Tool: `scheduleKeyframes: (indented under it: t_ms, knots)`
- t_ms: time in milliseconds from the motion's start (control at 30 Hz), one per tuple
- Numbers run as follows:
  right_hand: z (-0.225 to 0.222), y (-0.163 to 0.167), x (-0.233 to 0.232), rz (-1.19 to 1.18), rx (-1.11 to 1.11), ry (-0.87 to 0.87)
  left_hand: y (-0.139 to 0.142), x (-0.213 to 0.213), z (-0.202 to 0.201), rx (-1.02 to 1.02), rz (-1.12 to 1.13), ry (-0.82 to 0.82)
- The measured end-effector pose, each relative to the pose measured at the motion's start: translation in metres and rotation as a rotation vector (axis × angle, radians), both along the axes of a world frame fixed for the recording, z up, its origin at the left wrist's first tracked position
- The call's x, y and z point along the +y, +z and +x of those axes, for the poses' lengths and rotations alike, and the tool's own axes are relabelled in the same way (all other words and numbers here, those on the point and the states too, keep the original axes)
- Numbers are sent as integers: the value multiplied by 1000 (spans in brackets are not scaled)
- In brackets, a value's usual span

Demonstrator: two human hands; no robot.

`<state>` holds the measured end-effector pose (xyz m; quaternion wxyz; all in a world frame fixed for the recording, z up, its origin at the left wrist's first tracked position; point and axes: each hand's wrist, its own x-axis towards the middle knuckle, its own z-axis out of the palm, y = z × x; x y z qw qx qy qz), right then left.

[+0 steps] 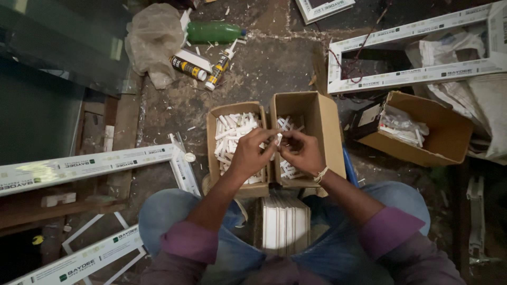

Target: The person sits on the floor of a workshop and picks small white plastic pieces one at a time from a cardboard box, briefly handling each piece and placing it into a second cardboard box beside it. Stacks of white PVC window frames and adhesive tubes lie around the work area.

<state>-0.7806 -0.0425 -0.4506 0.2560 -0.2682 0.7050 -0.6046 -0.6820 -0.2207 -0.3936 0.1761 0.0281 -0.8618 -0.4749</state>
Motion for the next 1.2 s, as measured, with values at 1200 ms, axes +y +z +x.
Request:
scheduleKeyframes:
  t_ms: [1200]
  knots:
    - [8, 2, 2, -32, -96, -30, 1, 34, 12, -25, 157, 245]
